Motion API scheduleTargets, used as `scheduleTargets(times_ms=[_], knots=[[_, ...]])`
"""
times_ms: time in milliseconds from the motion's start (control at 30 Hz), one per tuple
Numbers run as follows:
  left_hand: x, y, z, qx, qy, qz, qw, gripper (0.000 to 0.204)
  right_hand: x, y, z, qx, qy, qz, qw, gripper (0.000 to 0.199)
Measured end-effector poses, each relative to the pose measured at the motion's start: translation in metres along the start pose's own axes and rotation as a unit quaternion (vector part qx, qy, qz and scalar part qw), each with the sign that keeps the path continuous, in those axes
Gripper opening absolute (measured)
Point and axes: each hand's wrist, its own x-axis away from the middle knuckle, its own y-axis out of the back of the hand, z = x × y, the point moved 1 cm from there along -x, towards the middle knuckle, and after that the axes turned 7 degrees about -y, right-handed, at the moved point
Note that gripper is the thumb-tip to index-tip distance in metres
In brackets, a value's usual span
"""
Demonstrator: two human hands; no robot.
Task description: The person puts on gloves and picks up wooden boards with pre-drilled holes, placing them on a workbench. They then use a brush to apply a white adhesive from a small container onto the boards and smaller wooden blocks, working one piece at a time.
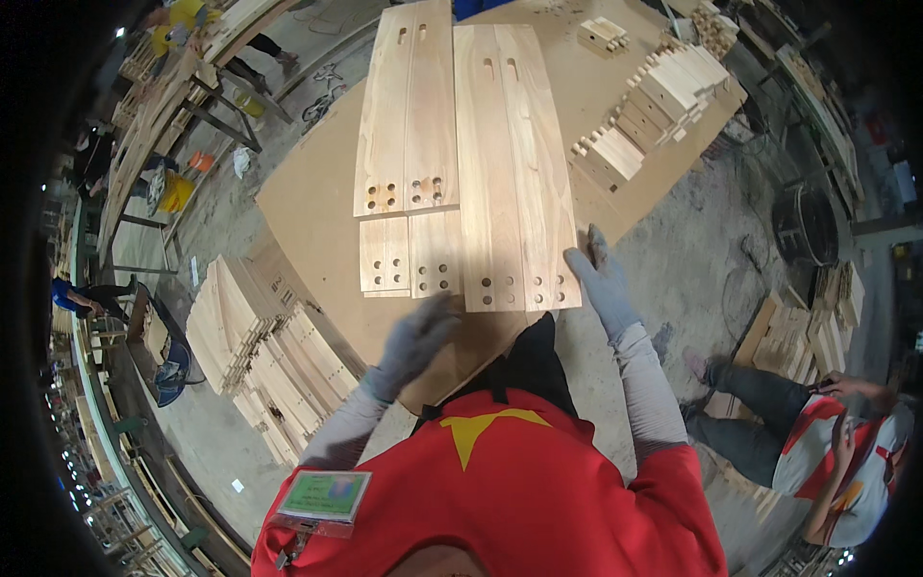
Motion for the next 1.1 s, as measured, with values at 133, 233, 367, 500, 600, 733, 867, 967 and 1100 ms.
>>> scheduleTargets(times_ms=[133,233,367,500,600,733,867,967,1100], knots=[[-0.005,-0.043,0.001,0.184,0.049,-0.005,0.982,0.066,0.025,-0.016,-0.008,-0.02,-0.018,0.044,0.999,0.062],[-0.016,-0.057,-0.009,0.256,0.084,-0.054,0.962,0.065,0.034,-0.025,-0.005,-0.037,-0.038,0.015,0.998,0.058],[-0.03,-0.062,-0.015,0.271,0.106,-0.095,0.952,0.056,0.016,-0.025,-0.021,-0.104,-0.004,-0.022,0.994,0.057],[-0.021,-0.074,-0.007,0.386,0.048,-0.151,0.909,0.064,0.012,-0.03,-0.026,-0.188,0.051,0.031,0.98,0.054],[-0.002,-0.086,-0.029,0.324,0.038,-0.137,0.935,0.064,0.053,-0.001,-0.023,-0.273,-0.058,0.073,0.957,0.052],[0.023,-0.122,-0.056,0.222,0.098,-0.053,0.969,0.047,0.093,0.039,-0.168,0.177,0.226,-0.089,0.954,0.038],[0.042,-0.177,-0.052,0.196,0.086,0.027,0.976,0.033,0.184,0.08,-0.209,-0.034,-0.051,-0.107,0.992,0.041],[0.048,-0.233,-0.049,0.219,0.096,0.127,0.963,0.033,0.265,0.117,-0.265,-0.071,-0.103,-0.194,0.973,0.044],[0.057,-0.317,-0.072,0.161,0.089,0.26,0.948,0.034,0.377,0.158,-0.324,-0.104,-0.158,-0.308,0.933,0.043]])
